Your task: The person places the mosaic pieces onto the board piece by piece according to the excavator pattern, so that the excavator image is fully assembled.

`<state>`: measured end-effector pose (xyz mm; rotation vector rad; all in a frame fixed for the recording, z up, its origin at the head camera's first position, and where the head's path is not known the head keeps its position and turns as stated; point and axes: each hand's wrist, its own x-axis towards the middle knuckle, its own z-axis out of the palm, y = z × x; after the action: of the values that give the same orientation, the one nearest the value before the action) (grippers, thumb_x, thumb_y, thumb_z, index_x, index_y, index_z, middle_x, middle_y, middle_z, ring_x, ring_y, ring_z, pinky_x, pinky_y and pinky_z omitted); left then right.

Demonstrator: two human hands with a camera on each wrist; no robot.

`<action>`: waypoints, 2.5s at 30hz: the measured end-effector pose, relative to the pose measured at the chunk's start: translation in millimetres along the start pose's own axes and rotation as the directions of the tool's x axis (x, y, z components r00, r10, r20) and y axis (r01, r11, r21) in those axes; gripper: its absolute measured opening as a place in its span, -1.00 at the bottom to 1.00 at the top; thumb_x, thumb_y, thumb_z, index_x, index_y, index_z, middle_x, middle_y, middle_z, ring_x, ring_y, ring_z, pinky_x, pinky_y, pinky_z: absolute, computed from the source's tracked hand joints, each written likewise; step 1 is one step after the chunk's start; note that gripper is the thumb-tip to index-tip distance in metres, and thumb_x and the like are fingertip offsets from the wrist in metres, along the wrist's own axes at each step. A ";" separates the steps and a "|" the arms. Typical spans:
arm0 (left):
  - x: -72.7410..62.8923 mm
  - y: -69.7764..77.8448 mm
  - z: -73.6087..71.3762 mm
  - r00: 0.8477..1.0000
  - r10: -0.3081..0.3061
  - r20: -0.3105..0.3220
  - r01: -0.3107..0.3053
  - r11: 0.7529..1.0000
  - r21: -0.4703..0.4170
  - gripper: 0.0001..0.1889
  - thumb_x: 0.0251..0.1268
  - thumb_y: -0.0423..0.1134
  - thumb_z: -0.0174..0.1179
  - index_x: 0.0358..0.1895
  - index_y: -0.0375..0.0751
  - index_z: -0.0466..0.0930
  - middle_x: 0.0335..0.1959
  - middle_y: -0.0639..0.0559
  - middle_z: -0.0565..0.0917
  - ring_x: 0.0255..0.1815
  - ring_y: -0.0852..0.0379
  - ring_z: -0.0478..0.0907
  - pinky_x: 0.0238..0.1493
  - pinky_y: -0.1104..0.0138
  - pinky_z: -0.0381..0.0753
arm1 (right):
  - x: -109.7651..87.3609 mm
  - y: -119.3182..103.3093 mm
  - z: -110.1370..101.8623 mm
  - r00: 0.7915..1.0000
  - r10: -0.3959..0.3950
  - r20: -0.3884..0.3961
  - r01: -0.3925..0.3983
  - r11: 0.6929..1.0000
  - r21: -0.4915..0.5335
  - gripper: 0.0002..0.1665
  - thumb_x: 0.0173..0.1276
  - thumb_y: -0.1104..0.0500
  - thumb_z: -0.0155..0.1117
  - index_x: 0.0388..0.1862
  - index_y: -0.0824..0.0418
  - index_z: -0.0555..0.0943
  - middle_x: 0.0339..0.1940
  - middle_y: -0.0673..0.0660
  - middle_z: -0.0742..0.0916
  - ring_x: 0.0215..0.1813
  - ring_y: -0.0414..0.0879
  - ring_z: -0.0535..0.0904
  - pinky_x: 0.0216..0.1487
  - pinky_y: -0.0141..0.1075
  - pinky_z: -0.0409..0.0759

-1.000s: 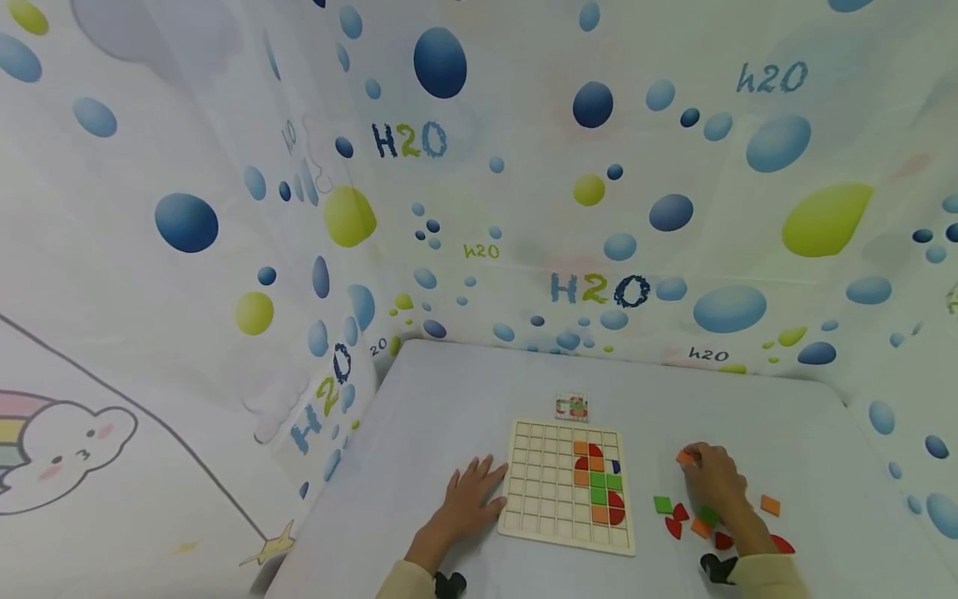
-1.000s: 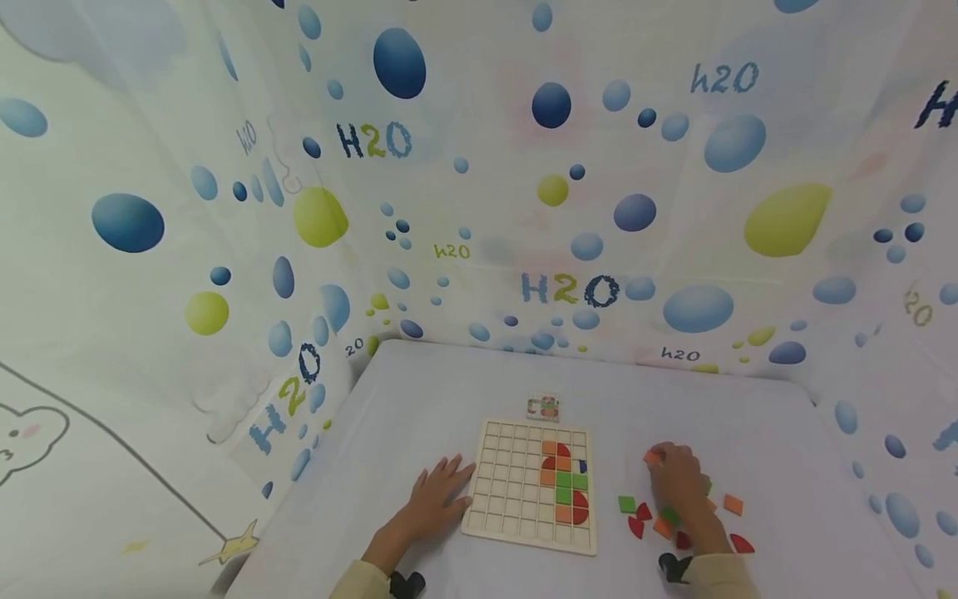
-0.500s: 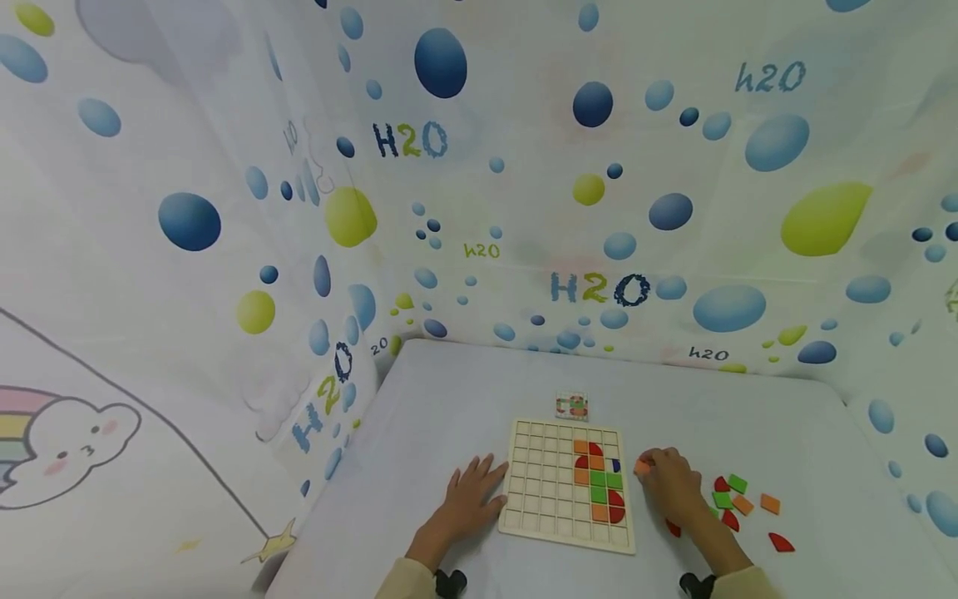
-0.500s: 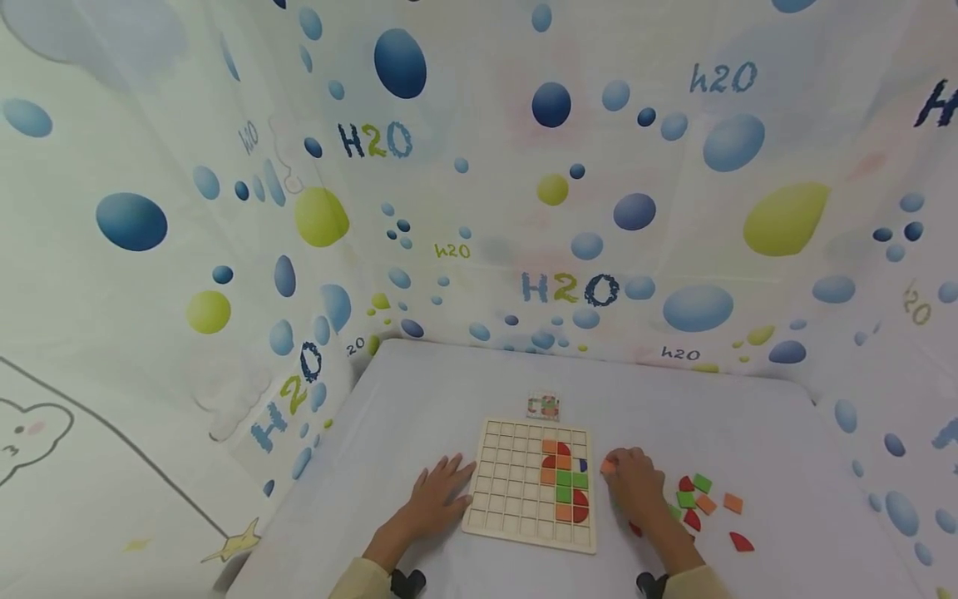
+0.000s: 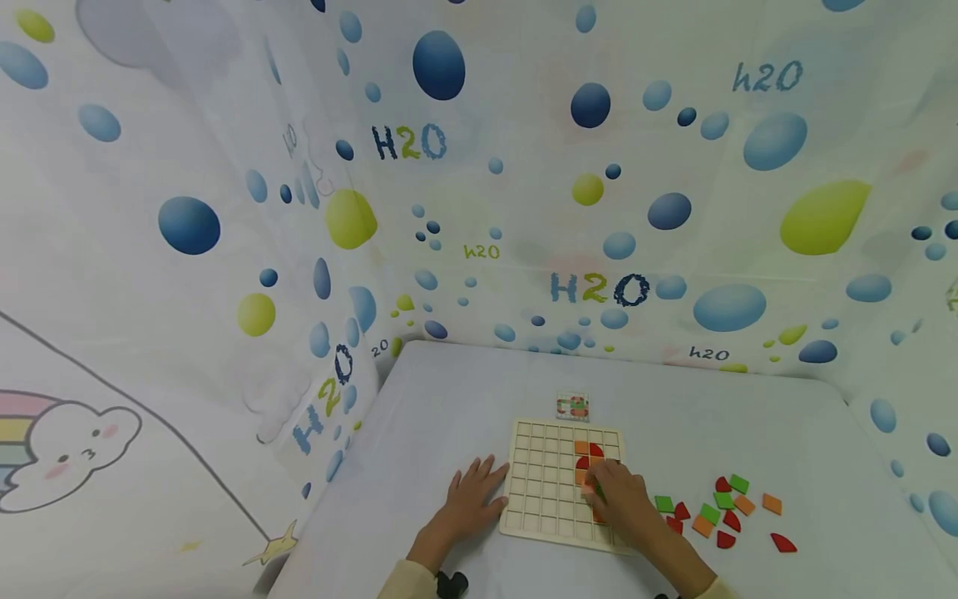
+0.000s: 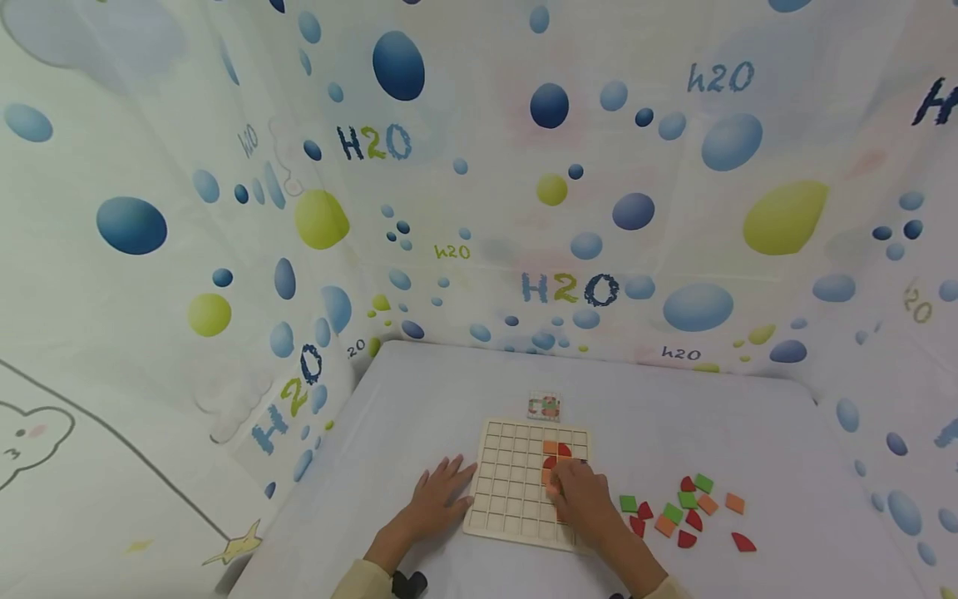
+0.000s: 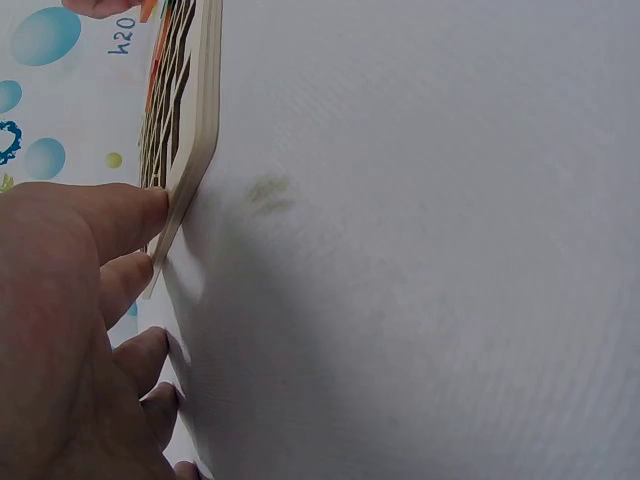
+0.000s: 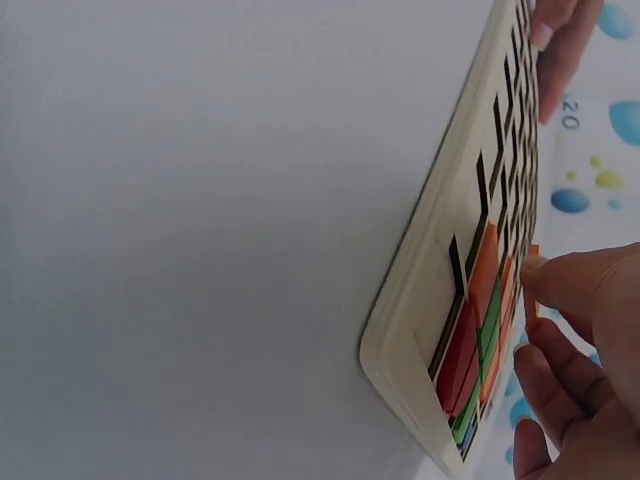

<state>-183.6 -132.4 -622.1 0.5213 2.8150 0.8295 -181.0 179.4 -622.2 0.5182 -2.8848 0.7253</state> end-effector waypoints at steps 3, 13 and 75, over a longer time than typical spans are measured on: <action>-0.4 -0.1 0.0 1.000 -0.003 0.003 0.003 1.000 0.003 -0.38 0.61 0.02 0.10 0.63 -0.04 0.32 0.67 -0.27 0.23 0.69 -0.40 0.06 0.58 -0.43 -0.07 | -0.3 -3.9 4.4 1.000 -0.017 0.005 0.017 1.000 -0.026 -0.78 0.40 0.07 0.52 -0.20 -0.08 0.58 -0.18 -0.15 0.61 -0.05 -0.10 0.55 -0.14 -0.08 0.48; 1.2 -0.2 -0.7 1.000 -0.029 0.012 0.028 0.999 0.036 -0.39 0.59 -0.02 0.15 0.61 -0.03 0.35 0.68 -0.20 0.25 0.70 -0.33 0.10 0.60 -0.37 -0.02 | -1.7 -8.0 5.6 0.998 -0.056 -0.001 0.056 0.993 -0.107 -0.71 0.33 0.11 0.58 -0.31 -0.14 0.57 -0.20 -0.18 0.63 -0.11 -0.17 0.50 -0.07 0.02 0.53; 0.8 -3.4 2.2 1.000 -0.002 -0.014 0.002 1.000 -0.015 -0.38 0.59 -0.01 0.13 0.61 -0.06 0.34 0.66 -0.28 0.25 0.68 -0.42 0.07 0.57 -0.45 -0.09 | -9.6 62.2 -16.1 0.915 0.402 -0.029 -0.399 0.914 0.072 -0.65 0.44 0.25 0.40 0.14 0.35 0.65 0.11 0.42 0.66 0.23 0.36 0.57 -0.02 0.26 0.47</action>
<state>-184.8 -133.7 -625.9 0.5125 2.8191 0.8560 -193.5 241.4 -637.2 -0.0953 -2.9640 0.8697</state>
